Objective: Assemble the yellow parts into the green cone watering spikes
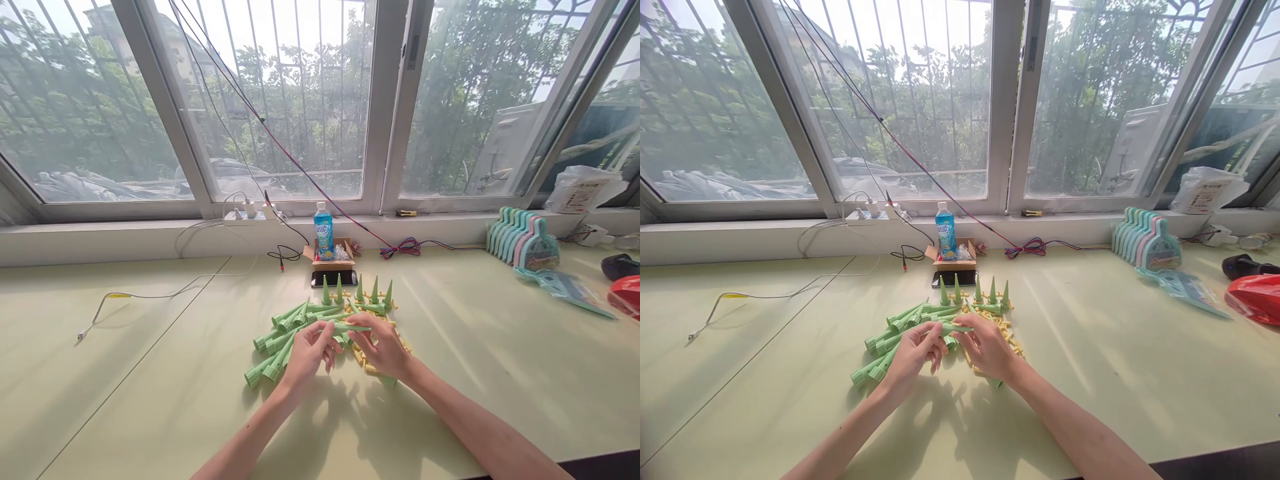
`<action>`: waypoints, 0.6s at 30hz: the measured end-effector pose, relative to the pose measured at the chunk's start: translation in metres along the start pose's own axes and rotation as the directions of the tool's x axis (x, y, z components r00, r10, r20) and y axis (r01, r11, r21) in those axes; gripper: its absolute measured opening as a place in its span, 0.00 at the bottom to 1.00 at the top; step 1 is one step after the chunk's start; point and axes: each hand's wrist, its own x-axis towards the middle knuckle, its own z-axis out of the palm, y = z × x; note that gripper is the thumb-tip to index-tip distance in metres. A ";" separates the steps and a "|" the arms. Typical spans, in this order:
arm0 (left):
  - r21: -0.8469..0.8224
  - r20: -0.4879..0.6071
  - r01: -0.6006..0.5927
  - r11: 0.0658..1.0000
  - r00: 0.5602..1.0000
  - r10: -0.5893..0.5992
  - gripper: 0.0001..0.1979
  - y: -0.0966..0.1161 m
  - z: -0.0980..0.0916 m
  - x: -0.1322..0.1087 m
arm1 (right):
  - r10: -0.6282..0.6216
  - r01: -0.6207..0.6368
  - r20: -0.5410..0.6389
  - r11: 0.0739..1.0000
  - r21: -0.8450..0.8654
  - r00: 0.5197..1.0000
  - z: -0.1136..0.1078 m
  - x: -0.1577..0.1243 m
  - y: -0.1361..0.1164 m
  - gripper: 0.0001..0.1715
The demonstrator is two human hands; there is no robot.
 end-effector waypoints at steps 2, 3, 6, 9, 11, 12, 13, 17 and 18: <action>0.007 0.026 0.009 1.000 1.000 -0.009 0.22 -0.001 0.000 0.000 | -0.005 0.005 -0.013 1.000 -0.003 1.000 0.001 0.000 0.000 0.12; 0.009 0.032 0.010 1.000 0.999 -0.010 0.22 -0.001 0.001 0.000 | -0.014 0.014 -0.019 1.000 -0.005 1.000 0.001 0.000 0.000 0.12; 0.015 0.031 -0.005 1.000 1.000 0.004 0.21 -0.003 0.001 0.000 | -0.037 0.037 -0.062 0.999 -0.008 0.997 0.000 0.000 -0.002 0.12; 0.050 0.008 -0.041 0.998 0.999 0.040 0.20 -0.004 0.002 0.000 | -0.054 0.049 -0.119 0.998 -0.048 0.991 -0.007 0.003 -0.002 0.12; 0.099 0.000 -0.067 0.993 0.998 0.067 0.19 -0.006 0.002 0.000 | -0.056 0.040 -0.149 0.993 -0.107 0.987 -0.015 0.006 0.000 0.12; 0.130 0.005 -0.083 0.988 0.997 0.083 0.19 -0.006 0.003 -0.001 | -0.050 0.026 -0.165 0.990 -0.140 0.985 -0.021 0.009 0.002 0.13; 0.168 0.018 -0.103 0.980 0.995 0.102 0.19 -0.007 0.003 -0.002 | -0.039 0.008 -0.176 0.985 -0.173 0.984 -0.027 0.011 0.004 0.13; 0.377 0.091 -0.265 0.887 0.964 0.249 0.17 -0.009 0.004 -0.007 | 0.016 -0.088 -0.237 0.951 -0.297 0.971 -0.054 0.019 0.021 0.14; 0.422 0.111 -0.310 0.852 0.950 0.291 0.17 -0.009 0.004 -0.008 | 0.034 -0.102 -0.221 0.946 -0.307 0.975 -0.060 0.020 0.026 0.15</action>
